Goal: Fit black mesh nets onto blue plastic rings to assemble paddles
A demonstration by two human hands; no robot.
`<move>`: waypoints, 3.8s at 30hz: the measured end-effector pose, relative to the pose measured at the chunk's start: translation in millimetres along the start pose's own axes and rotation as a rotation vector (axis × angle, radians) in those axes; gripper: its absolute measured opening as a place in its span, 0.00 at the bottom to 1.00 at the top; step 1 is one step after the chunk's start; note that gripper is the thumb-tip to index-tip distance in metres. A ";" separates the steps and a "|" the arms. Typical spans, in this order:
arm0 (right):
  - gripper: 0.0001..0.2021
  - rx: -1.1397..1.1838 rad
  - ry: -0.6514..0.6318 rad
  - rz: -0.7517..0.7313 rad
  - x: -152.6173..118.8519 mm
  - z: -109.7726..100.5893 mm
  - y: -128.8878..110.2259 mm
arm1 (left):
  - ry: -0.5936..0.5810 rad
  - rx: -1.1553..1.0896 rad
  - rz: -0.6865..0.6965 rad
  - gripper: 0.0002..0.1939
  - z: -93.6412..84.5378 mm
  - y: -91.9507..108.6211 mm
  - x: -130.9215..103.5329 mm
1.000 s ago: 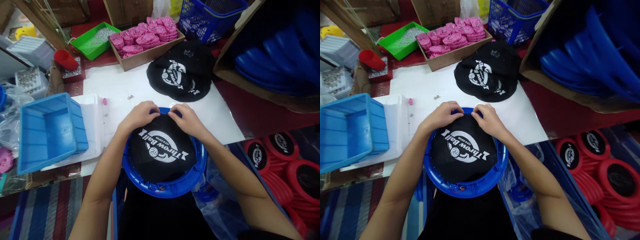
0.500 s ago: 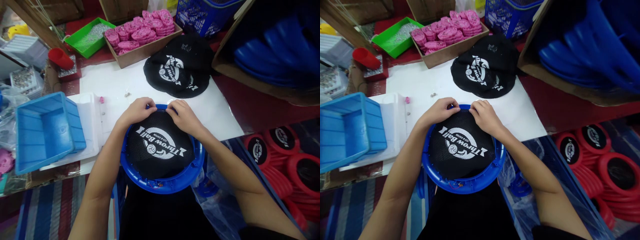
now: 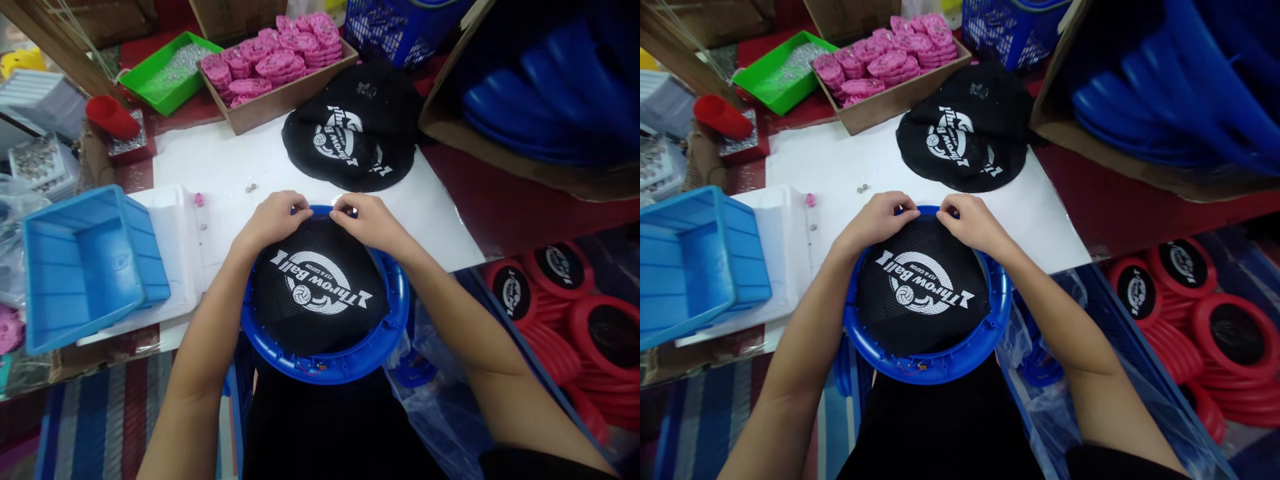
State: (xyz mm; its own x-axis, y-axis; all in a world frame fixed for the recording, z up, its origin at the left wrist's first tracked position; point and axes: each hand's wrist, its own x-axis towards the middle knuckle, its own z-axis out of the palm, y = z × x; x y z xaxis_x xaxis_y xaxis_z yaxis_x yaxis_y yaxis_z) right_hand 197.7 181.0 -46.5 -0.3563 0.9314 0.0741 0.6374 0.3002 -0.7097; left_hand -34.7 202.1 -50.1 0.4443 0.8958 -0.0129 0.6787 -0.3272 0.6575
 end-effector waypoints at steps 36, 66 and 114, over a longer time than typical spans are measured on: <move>0.14 0.019 -0.153 -0.538 4.4 6.1 22.1 | -0.198 0.240 -0.020 0.17 -33.0 16.5 -33.6; 0.05 0.101 0.004 -0.190 0.8 21.3 5.2 | -0.074 -0.054 0.073 0.08 6.7 9.0 -9.0; 0.07 0.115 0.024 -0.043 10.6 20.4 6.8 | -0.006 -0.171 -0.043 0.05 9.5 11.9 -5.6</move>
State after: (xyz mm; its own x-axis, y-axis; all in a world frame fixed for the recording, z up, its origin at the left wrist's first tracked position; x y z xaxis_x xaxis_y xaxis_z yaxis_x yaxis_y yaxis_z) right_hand 184.3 188.8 -64.9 -0.3641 0.9233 0.1222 0.5390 0.3160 -0.7808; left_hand -23.6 190.3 -49.4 0.4207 0.9060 -0.0474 0.5878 -0.2324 0.7749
